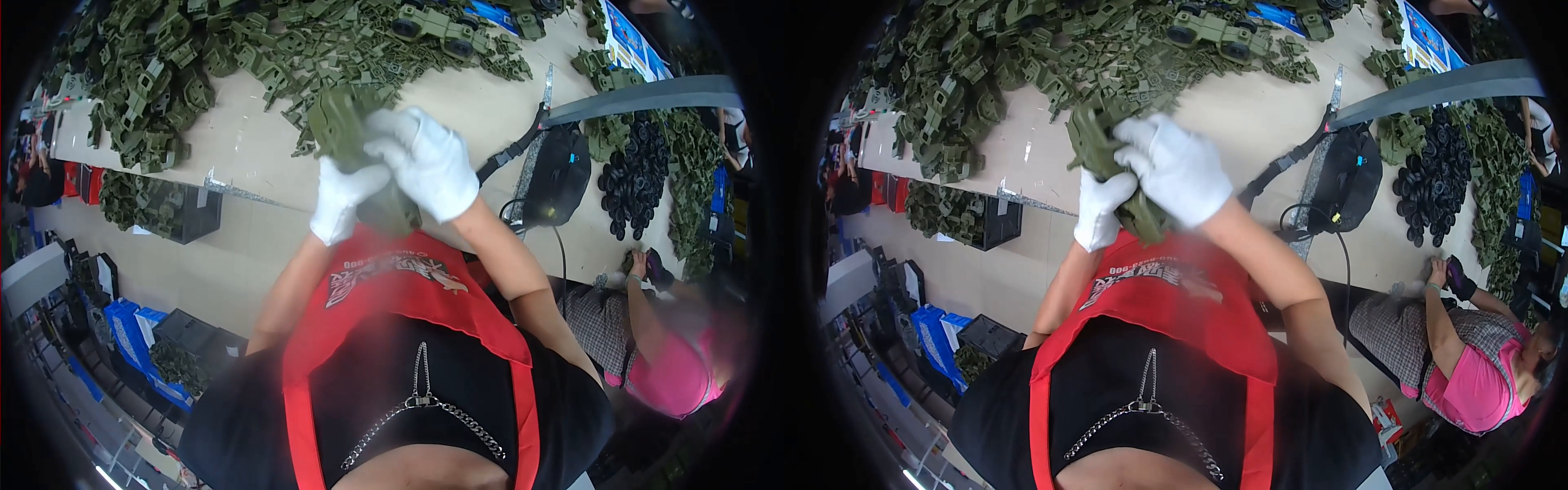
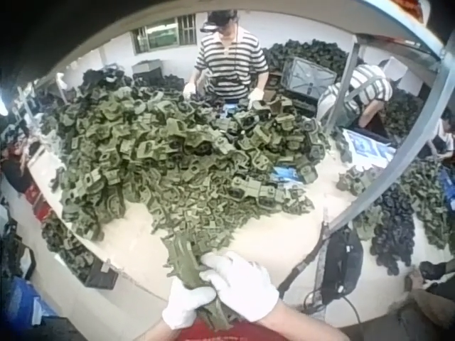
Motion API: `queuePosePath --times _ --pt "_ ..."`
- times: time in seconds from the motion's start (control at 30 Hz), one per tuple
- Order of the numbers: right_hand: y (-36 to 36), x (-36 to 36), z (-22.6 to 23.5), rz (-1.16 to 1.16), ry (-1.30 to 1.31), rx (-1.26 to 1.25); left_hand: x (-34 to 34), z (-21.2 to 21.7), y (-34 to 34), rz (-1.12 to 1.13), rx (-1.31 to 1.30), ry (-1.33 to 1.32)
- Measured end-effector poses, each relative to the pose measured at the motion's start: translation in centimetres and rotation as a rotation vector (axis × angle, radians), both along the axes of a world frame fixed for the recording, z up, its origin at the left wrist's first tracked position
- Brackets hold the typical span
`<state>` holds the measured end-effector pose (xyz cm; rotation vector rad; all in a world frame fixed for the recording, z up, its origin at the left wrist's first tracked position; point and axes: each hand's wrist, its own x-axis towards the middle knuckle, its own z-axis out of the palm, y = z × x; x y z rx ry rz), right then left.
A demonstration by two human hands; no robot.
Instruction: The person assembles green plastic toy vehicle components by hand at a factory workbench.
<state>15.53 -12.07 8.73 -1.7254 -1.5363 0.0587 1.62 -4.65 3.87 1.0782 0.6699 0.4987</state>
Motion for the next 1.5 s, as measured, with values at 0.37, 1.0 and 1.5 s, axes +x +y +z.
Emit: queuePosePath --times 0.37,1.0,1.5 --pt "1.2 1.7 0.4 -0.015 0.973 -0.199 0.7 0.9 1.4 0.218 -0.375 -0.345" --pt "-3.3 4.6 0.5 0.088 1.022 -0.466 -5.7 6.6 2.1 -0.16 0.81 0.502" --pt "-6.2 -0.8 0.0 0.087 1.371 -0.378 -3.4 6.0 -0.6 -0.573 0.306 0.474"
